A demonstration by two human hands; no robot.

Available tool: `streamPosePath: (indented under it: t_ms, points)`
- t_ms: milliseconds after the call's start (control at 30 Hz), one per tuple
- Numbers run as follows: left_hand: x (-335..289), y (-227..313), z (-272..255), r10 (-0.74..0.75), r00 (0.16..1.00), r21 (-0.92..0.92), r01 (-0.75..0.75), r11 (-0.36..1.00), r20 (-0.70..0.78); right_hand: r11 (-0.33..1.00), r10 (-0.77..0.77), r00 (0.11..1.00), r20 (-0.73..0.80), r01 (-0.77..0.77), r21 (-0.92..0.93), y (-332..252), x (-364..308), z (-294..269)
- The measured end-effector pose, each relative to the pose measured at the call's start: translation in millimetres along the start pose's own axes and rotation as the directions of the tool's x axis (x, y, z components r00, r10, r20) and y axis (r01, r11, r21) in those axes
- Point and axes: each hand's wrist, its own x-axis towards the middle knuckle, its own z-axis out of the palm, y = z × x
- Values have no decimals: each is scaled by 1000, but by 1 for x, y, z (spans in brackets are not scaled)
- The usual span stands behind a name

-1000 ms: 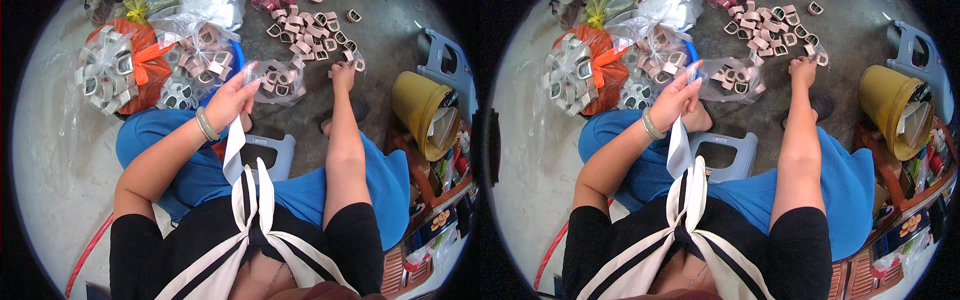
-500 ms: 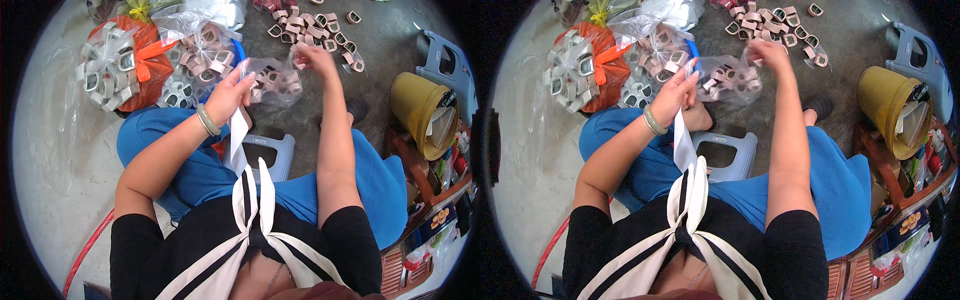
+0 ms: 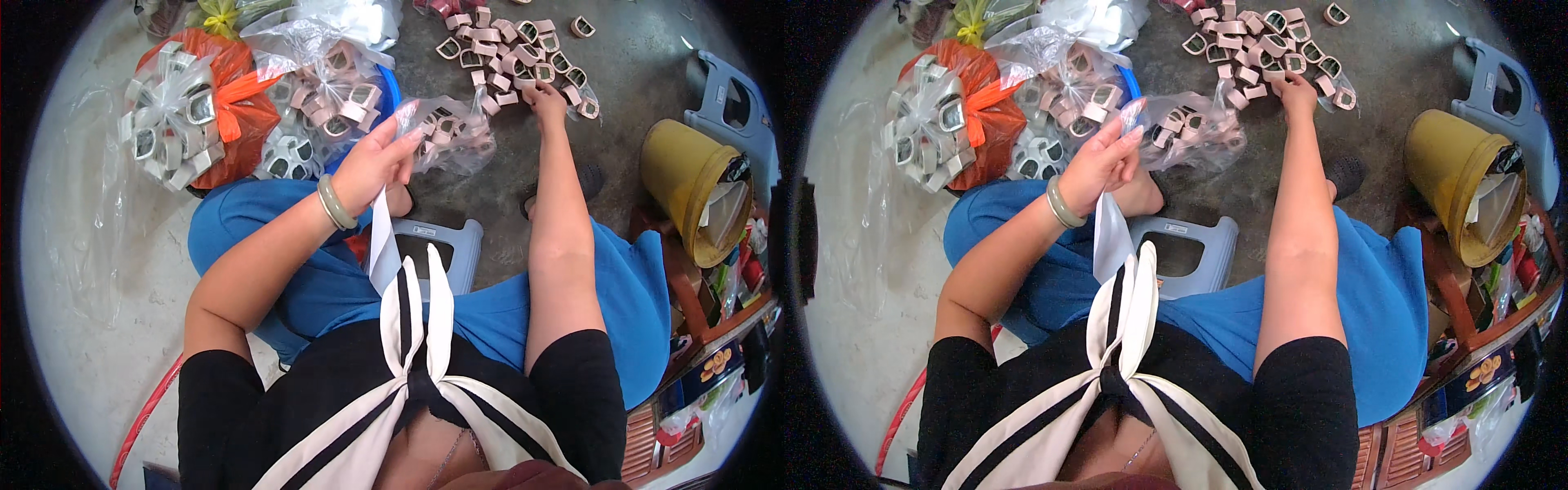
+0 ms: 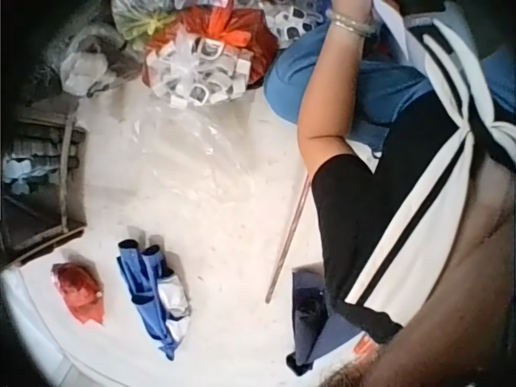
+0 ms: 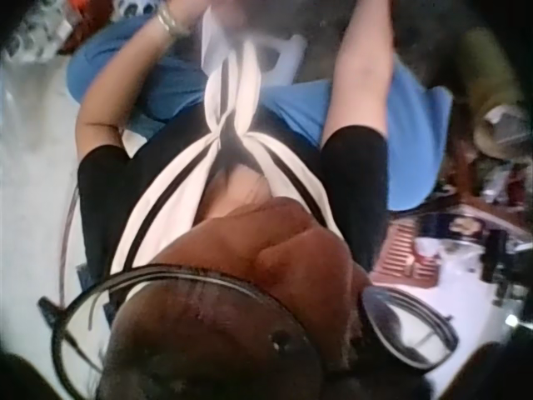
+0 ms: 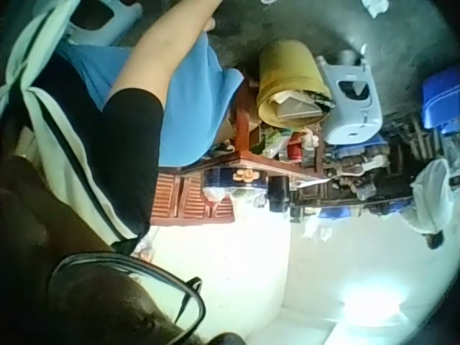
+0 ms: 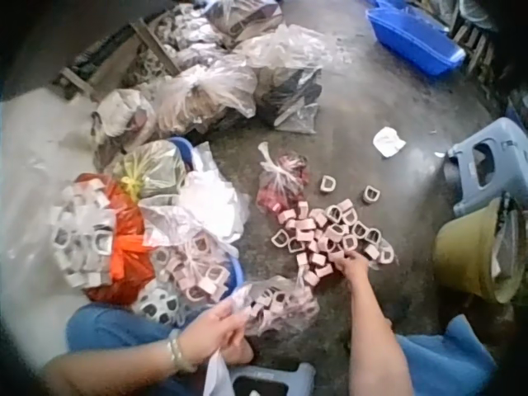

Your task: Sorting small pink shoe components and placing them into plastic bags for organization.

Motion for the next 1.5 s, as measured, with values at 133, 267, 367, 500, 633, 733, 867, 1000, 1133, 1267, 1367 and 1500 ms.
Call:
streamPosePath:
  t_ms: [133,267,367,500,633,733,867,1000,1133,1267,1367,1500]
  points:
    - [1,-1,3,10,1000,-51,-9,999,9,996,35,999,36,-38,80,9,-2,-26]
    - [7,-7,-2,16,1000,-15,-16,1000,4,874,48,991,125,-102,475,5,-20,-46]
    - [11,-8,-5,32,999,-11,-32,999,21,827,-86,877,472,-202,525,-17,-40,-51]
    - [13,-10,-2,61,998,-46,-62,997,-27,973,-86,577,812,-127,194,-67,-73,-2]
    - [17,-15,-10,28,1000,-23,-28,999,-7,964,146,414,899,147,-224,-89,-116,72]
    - [14,-14,-12,26,999,-45,-27,999,-18,829,107,450,887,451,-329,-75,-126,98]
    - [10,-8,0,49,999,-23,-50,998,-22,876,24,862,507,226,-425,-92,-65,59]
    - [0,-7,-4,-4,1000,10,5,1000,-19,584,-361,932,-21,209,-785,-105,-31,24]
    - [1,-4,-4,-28,1000,-2,28,1000,4,353,-406,912,-48,109,-929,-91,1,6]
    - [1,-7,-2,-37,999,7,37,999,22,293,-464,883,69,227,-929,-57,14,-7]
    - [3,-8,-1,-19,1000,0,19,1000,15,331,-577,815,54,293,-897,-46,18,-22]
    - [18,-34,-3,88,981,33,-84,996,-170,925,-282,959,-35,262,-275,-44,10,-33]
